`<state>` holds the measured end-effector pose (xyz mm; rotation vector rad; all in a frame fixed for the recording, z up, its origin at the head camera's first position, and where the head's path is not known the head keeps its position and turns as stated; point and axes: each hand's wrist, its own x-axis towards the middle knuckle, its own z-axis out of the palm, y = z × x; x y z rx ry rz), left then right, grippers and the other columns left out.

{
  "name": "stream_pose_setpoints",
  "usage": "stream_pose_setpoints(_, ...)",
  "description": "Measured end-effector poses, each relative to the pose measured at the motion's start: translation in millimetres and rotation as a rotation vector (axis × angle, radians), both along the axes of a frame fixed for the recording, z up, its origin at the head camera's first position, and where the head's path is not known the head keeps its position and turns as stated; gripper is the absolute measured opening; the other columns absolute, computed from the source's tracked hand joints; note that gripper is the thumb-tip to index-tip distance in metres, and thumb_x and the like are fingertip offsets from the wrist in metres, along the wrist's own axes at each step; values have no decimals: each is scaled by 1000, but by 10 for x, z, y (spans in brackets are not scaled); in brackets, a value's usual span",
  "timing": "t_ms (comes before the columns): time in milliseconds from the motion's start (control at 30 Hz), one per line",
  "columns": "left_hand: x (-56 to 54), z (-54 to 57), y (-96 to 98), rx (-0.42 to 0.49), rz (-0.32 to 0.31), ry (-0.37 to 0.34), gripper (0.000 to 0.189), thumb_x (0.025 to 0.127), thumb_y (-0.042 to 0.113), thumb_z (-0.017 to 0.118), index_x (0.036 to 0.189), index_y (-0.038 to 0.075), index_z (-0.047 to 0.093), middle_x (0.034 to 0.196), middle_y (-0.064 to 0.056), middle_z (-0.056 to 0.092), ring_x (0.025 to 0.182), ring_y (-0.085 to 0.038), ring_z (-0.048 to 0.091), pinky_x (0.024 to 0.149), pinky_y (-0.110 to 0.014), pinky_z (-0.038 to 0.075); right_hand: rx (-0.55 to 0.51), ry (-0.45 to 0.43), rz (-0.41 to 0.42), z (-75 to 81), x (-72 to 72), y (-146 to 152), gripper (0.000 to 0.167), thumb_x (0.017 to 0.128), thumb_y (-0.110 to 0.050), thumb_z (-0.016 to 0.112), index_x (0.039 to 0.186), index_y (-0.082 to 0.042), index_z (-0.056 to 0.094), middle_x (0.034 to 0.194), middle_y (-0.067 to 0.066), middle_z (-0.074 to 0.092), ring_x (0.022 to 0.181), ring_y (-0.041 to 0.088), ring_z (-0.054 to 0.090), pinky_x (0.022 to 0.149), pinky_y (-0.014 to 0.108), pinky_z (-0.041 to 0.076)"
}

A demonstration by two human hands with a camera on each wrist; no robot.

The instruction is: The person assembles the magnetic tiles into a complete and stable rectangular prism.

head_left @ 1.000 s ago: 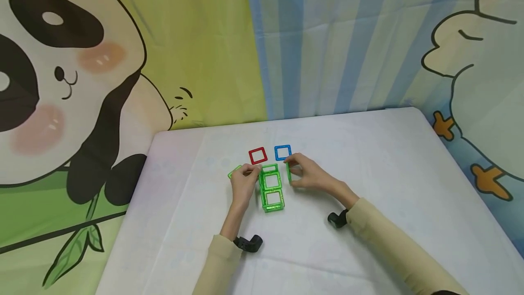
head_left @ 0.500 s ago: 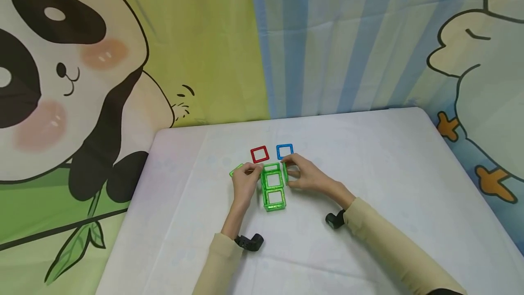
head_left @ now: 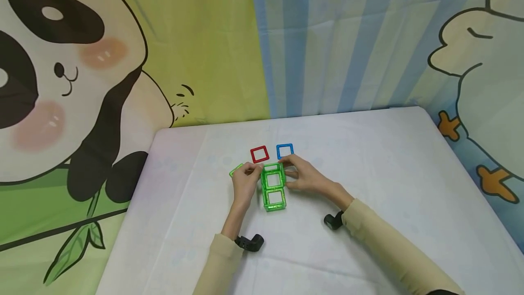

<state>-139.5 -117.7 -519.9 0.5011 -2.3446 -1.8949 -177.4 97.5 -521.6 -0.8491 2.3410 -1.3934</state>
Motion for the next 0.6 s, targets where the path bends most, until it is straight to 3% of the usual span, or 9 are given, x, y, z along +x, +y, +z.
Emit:
stream_pose_setpoints(167, 5, -3, -3, -3, -2, -7, 17, 96, 21, 74, 91, 5, 76, 96, -8, 69, 85, -18, 62, 76, -25, 60, -57, -41, 32, 6, 24, -15, 69, 82, 10, 75, 144, 5, 44, 142, 22, 52, 134, 37, 53, 109, 37, 49)
stream_pose_setpoints(367, 15, 10, -21, -13, -6, -7, 18, 96, 22, 73, 91, 5, 75, 97, -8, 69, 85, -19, 63, 77, -25, 60, 21, -28, 43, 69, -13, 30, 73, 85, 7, 70, 150, 4, 38, 151, 23, 46, 140, 37, 49, 113, 43, 45)
stream_pose_setpoints(600, 10, 12, -20, -3, -15, -5, 17, 96, 22, 73, 92, 6, 76, 98, -8, 68, 87, -20, 63, 79, -26, 60, 204, 193, -60, 136, -131, 92, 54, 91, 0, 67, 142, 3, 49, 142, 21, 53, 131, 36, 55, 112, 48, 46)
